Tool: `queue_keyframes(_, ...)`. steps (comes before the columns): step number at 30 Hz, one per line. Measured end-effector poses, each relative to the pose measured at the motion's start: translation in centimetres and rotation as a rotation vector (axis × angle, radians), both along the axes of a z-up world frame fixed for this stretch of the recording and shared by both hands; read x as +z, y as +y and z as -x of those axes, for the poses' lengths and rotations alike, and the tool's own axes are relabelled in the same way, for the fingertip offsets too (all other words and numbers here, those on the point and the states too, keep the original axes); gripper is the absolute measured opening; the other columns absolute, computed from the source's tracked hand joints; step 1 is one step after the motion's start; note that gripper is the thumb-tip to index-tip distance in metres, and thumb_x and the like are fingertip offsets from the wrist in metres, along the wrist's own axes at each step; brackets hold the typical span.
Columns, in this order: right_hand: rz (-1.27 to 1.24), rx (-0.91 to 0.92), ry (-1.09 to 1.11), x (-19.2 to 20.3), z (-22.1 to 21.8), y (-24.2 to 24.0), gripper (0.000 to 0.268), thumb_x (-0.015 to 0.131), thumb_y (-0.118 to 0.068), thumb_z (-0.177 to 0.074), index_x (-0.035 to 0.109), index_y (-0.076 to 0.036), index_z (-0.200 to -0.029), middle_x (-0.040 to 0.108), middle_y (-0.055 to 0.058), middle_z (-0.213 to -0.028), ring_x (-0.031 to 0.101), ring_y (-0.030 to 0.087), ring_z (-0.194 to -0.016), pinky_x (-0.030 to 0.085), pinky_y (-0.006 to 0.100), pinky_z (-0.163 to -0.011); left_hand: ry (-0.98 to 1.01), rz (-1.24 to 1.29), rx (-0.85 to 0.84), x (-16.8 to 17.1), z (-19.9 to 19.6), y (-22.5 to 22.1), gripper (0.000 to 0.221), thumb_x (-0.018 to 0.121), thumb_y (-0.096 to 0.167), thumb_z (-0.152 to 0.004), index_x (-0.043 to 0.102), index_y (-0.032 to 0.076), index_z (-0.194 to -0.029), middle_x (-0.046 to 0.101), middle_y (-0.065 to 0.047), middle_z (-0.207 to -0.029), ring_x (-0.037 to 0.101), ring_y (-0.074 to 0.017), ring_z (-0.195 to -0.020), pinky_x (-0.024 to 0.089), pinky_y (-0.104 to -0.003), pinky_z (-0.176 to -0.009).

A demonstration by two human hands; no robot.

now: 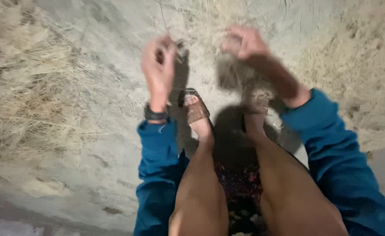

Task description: The person gathers loose dried plant fibers from the floor, gathers them into a bundle, and ties the bundle with a thin fiber strand.

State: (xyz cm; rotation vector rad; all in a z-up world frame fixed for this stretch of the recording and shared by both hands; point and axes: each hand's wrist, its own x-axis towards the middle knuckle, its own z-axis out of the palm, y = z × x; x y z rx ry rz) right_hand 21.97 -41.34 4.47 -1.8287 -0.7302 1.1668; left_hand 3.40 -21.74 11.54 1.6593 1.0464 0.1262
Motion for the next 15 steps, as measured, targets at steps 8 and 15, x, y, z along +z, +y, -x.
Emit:
queue_keyframes(8, 0.157, 0.205, -0.404, 5.1, -8.4, 1.5, 0.106, 0.087, -0.037, -0.103, 0.005, -0.019, -0.167, 0.004, 0.019, -0.172, 0.01, 0.046, -0.159, 0.021, 0.07, -0.126, 0.337, -0.128, -0.54, -4.9, -8.3, 8.2, 0.134, 0.108, 0.041, -0.084, 0.004, 0.021, -0.166, -0.002, -0.026, -0.172, -0.003, -0.0439, -0.16, 0.007, -0.065, -0.128)
queue_keyframes(15, 0.518, 0.026, -0.239, 1.3, -1.9, 2.4, 0.097, 0.081, -0.031, -0.098, 0.011, -0.016, -0.164, 0.014, 0.022, -0.17, 0.015, 0.044, -0.156, 0.019, 0.064, -0.123, 0.137, -0.46, -0.35, -7.7, -7.4, -4.5, 0.089, 0.106, 0.008, -0.069, 0.048, 0.003, -0.137, 0.028, -0.035, -0.16, 0.035, -0.0476, -0.149, 0.032, -0.06, -0.127)
